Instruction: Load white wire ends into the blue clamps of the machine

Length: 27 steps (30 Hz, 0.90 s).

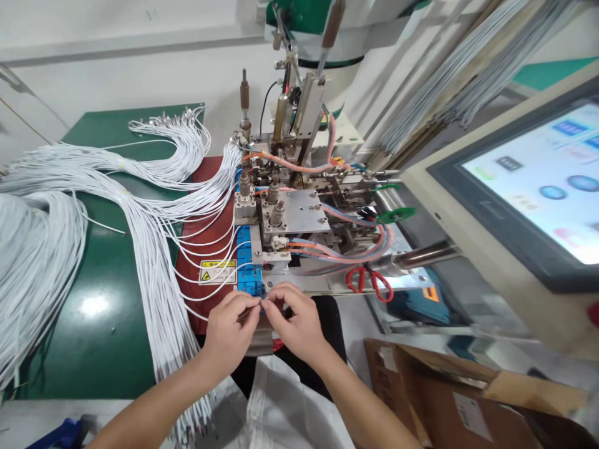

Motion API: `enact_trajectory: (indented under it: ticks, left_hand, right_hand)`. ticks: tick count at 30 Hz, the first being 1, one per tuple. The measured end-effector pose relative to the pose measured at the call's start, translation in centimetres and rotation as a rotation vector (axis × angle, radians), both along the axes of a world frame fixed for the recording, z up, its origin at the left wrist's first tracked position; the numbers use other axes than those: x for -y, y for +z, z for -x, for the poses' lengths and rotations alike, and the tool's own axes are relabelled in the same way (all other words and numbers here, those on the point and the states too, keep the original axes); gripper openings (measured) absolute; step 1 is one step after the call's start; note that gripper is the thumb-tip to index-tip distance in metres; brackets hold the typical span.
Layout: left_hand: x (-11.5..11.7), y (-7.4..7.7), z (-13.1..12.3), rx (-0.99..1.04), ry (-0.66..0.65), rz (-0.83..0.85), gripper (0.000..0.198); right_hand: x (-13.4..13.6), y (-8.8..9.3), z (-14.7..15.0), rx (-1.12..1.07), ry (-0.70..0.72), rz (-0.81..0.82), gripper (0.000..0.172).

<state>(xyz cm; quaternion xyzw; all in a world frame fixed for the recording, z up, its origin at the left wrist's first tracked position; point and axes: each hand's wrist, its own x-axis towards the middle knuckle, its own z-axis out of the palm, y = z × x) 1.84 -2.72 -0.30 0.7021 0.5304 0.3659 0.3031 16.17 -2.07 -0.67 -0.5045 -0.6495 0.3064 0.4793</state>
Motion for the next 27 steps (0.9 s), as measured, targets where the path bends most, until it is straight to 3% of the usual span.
enact_trajectory:
  ticks: [4,6,12,14,19,23,27]
  left_hand:
    - [-0.5,0.9,1.0,-0.143,-0.215,0.100,0.016]
    - [-0.8,1.3,1.1,-0.150,-0.249,0.210,0.015]
    - [-0.7,1.0,0.1,0.289,0.089,0.444,0.010]
    - [-0.6,0.7,-0.2,0.367,0.135,0.458,0.012]
    - [-0.4,0.1,-0.2,0.428,0.117,0.519,0.025]
    - [-0.4,-0.2,-0.1,0.415,0.071,0.508,0.024]
    - [-0.3,-0.2,-0.3,0.414,0.085,0.523,0.020]
  right_hand:
    - [-0.7,1.0,-1.1,0.125,0.237,0.127,0.013]
    - [-0.8,1.1,-1.2,0.139,0.295,0.126,0.012]
    - [0.4,0.1,0.9,-0.165,-0.085,0.136,0.019]
    - [0.6,-0.2,1.3,-0.200,-0.107,0.129,0.018]
    - [0.4,-0.6,1.1,-0.344,-0.103,0.286,0.011]
    - [0.0,-0.6,1.2,-0.469,-0.102,0.439,0.011]
    - [0.2,-0.6,1.2,-0.386,-0.103,0.388,0.012]
